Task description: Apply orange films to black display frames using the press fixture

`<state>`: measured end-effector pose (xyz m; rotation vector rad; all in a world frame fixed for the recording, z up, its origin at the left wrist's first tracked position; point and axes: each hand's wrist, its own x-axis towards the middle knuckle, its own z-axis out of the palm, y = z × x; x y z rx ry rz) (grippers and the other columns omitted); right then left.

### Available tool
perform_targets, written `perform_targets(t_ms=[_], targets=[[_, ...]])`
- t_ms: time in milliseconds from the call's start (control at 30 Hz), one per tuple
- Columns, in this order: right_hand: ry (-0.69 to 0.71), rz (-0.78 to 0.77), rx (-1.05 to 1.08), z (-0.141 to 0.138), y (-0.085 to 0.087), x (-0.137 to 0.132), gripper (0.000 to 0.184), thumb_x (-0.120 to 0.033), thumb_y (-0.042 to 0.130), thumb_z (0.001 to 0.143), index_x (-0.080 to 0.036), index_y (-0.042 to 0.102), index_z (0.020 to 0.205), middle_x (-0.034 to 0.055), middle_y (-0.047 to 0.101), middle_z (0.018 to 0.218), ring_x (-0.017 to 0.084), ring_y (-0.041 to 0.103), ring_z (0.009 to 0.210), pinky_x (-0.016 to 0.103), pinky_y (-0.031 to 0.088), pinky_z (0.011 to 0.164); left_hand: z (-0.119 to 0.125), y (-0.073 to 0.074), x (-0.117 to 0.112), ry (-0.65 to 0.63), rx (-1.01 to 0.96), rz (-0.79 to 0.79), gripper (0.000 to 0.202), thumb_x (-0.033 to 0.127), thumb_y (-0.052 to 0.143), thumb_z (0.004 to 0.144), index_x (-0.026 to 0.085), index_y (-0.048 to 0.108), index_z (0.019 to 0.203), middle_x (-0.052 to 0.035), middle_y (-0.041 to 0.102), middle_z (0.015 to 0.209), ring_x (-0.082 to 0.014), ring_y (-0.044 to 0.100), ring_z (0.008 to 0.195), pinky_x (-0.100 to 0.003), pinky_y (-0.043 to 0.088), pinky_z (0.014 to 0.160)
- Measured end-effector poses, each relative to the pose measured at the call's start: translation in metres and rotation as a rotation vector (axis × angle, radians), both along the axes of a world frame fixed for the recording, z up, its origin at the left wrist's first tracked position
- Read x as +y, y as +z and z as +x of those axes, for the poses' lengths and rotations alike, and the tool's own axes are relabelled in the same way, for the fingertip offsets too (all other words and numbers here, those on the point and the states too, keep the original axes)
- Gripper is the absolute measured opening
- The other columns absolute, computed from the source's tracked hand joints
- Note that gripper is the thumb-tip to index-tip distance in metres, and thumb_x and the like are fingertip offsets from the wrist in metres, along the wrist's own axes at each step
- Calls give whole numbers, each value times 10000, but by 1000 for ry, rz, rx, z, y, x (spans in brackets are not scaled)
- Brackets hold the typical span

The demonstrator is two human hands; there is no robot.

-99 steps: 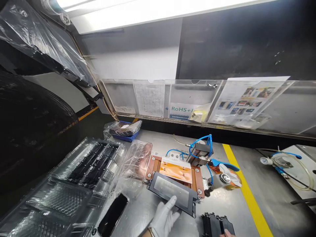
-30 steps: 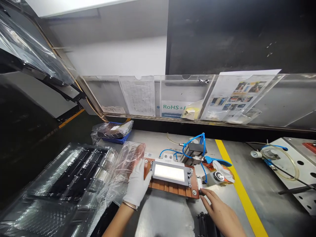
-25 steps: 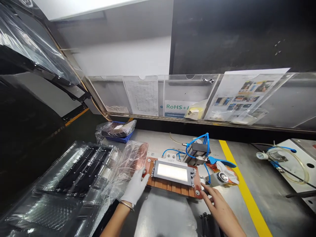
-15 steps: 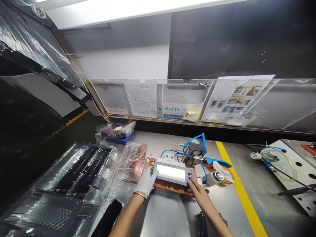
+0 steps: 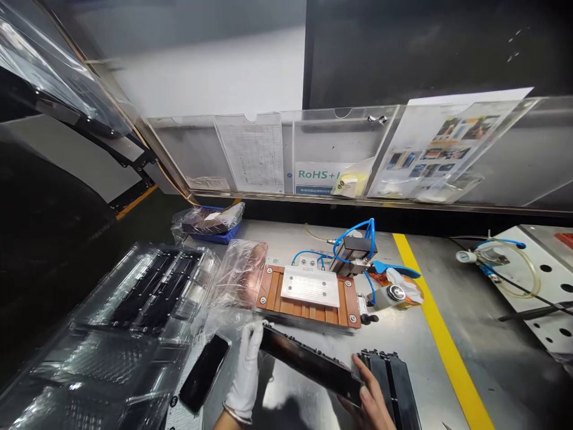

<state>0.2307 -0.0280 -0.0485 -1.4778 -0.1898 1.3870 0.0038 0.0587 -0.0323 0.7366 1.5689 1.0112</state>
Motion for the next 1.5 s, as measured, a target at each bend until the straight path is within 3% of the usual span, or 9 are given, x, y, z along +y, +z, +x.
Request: perform_targets(t_ms=[100,200,300,467,567,767,900,1200,1500], targets=[[227,13,-133,6,25,8,708,-753,679,608,-319,659,1167,38,570,1382,324,372,1380,447,153,1198,-9,0,1,-57,73,111,459,-11,707,581,260,653,948,-20,615,1242,-252,344,1387,-335,138,1211],[443,-65,-151,9,42,10,686,-746,630,670,-332,641,1217,14,540,1415,320,315,1409,447,138,1199,-13,13,7,-162,9,164,308,150,661,765,255,638,1054,-35,609,1261,-247,456,1303,-371,253,1173],[344,-30,-274,1,51,9,646,-743,604,695,-326,659,1185,26,573,1367,310,395,1350,402,227,1174,-13,40,15,-211,241,292,353,297,689,798,271,630,1145,-47,617,1243,-260,533,1197,-381,350,1101],[242,53,-505,-15,51,13,562,-712,597,726,-305,687,1103,51,609,1253,296,484,1234,368,292,1121,15,82,10,-1089,595,415,266,365,602,869,329,691,1117,-80,716,1073,-327,662,919,-436,498,810],[288,70,-610,-20,45,15,546,-704,564,758,-299,674,1107,70,597,1230,306,474,1220,424,288,1098,49,80,-4,-1398,628,323,330,296,459,926,216,662,1174,-202,705,1023,-445,670,842,-560,513,685],[348,61,-690,-22,38,12,518,-703,539,772,-327,674,1102,70,584,1198,324,468,1212,464,265,1098,74,39,-24,-1205,679,350,332,164,406,896,163,734,847,-236,682,746,-473,672,705,-638,499,623],[340,19,-657,-20,40,5,527,-720,518,773,-342,670,1108,61,568,1233,318,463,1223,449,270,1105,50,47,-2,-1089,630,300,208,222,542,860,221,722,965,-194,697,813,-428,685,761,-604,509,740],[468,-55,-616,-11,41,2,641,-739,428,795,-309,586,1245,63,537,1359,320,410,1320,495,293,1123,4,46,39,-1257,1086,170,399,-106,400,741,130,685,893,-134,659,690,-350,672,749,-517,514,710],[401,-110,-435,-27,41,0,703,-747,462,777,-289,544,1304,42,481,1459,322,310,1411,524,232,1171,29,41,12,-1533,1245,297,143,84,581,801,124,692,882,-136,714,824,-304,682,782,-413,539,693]])
